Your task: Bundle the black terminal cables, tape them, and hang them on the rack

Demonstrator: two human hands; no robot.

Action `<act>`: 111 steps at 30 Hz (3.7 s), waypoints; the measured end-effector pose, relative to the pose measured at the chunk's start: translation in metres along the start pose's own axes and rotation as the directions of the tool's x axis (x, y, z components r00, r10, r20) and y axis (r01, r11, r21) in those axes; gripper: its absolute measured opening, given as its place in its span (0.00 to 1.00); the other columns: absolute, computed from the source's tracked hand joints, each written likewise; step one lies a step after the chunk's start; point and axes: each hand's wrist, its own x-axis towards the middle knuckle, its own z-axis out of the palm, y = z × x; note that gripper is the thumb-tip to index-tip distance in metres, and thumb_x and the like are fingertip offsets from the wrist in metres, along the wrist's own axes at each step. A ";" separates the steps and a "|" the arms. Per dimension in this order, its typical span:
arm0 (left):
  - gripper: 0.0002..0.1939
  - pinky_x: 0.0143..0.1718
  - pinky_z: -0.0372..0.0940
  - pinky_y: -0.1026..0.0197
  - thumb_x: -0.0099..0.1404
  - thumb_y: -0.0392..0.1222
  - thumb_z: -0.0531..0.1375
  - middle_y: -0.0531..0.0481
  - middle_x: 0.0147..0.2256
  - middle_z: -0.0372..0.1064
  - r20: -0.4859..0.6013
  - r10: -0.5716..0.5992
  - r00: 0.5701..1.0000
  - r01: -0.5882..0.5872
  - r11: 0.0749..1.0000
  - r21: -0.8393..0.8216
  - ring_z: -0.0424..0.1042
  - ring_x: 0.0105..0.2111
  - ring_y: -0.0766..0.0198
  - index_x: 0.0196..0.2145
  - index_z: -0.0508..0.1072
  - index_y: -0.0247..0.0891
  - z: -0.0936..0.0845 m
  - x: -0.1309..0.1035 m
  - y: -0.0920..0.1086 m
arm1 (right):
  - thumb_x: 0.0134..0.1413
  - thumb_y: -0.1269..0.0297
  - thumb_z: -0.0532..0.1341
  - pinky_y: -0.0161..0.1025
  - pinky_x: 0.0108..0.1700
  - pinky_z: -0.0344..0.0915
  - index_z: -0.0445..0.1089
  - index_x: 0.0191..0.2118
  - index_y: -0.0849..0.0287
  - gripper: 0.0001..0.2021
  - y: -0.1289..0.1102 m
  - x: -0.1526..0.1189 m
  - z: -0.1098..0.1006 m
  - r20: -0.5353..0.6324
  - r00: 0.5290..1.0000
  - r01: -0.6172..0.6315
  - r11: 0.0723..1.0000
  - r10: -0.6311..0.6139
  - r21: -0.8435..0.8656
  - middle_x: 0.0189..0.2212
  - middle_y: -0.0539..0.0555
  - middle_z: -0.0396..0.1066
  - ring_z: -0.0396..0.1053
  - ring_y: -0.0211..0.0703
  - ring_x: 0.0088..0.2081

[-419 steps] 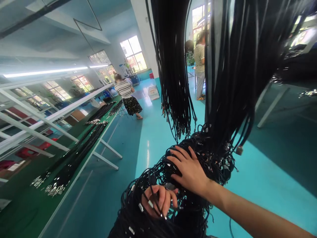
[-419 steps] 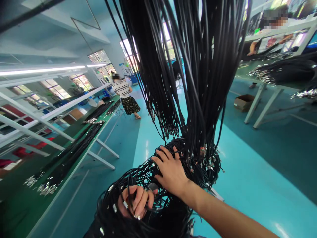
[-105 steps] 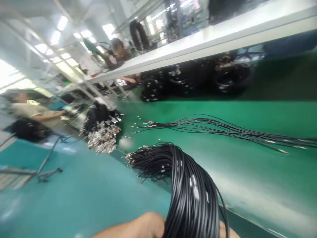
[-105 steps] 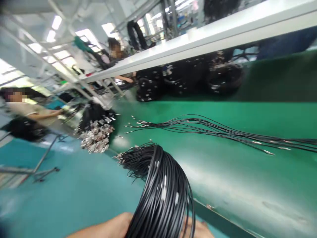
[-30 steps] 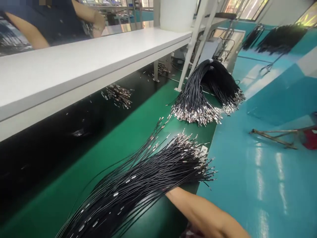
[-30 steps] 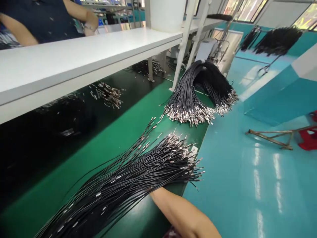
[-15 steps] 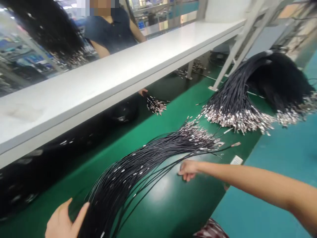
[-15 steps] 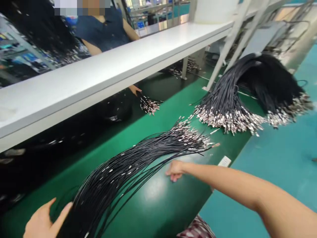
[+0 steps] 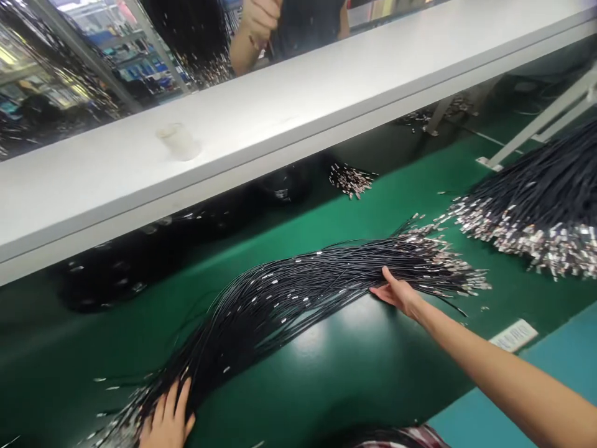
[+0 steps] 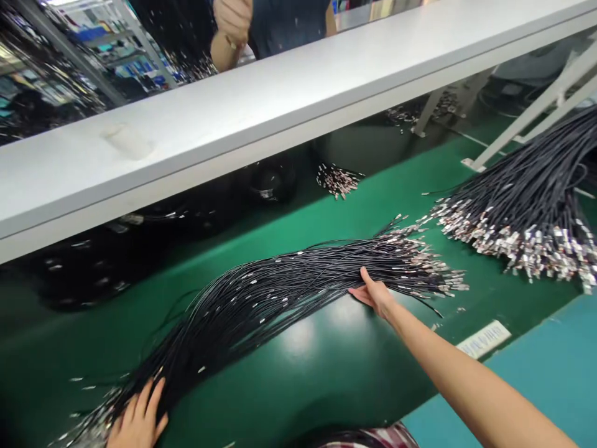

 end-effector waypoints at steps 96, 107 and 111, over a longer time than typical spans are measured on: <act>0.33 0.66 0.42 0.42 0.48 0.43 0.71 0.36 0.54 0.67 0.330 0.416 0.847 -0.342 0.903 -0.260 0.60 0.60 0.46 0.51 0.69 0.36 -0.062 0.024 0.027 | 0.40 0.61 0.69 0.57 0.53 0.59 0.64 0.59 0.55 0.36 0.072 -0.017 -0.097 0.859 0.334 0.630 -0.586 -0.388 -0.510 0.59 0.66 0.62 0.61 0.66 0.57; 0.29 0.62 0.47 0.35 0.50 0.39 0.64 0.32 0.51 0.70 0.591 0.276 0.758 -0.264 0.958 -0.110 0.66 0.54 0.41 0.51 0.73 0.31 -0.097 -0.002 0.080 | 0.54 0.59 0.65 0.51 0.56 0.59 0.65 0.57 0.58 0.25 0.099 -0.118 -0.007 0.919 0.370 0.852 -0.343 -0.138 -0.394 0.55 0.64 0.66 0.64 0.55 0.55; 0.30 0.62 0.53 0.51 0.62 0.32 0.53 0.40 0.63 0.58 0.072 0.673 0.737 -0.602 0.700 -0.384 0.58 0.62 0.54 0.63 0.62 0.40 -0.123 0.039 0.190 | 0.51 0.55 0.69 0.45 0.53 0.62 0.66 0.56 0.60 0.29 0.147 -0.126 0.057 0.957 0.287 0.940 -0.204 0.040 -0.273 0.50 0.61 0.69 0.67 0.52 0.50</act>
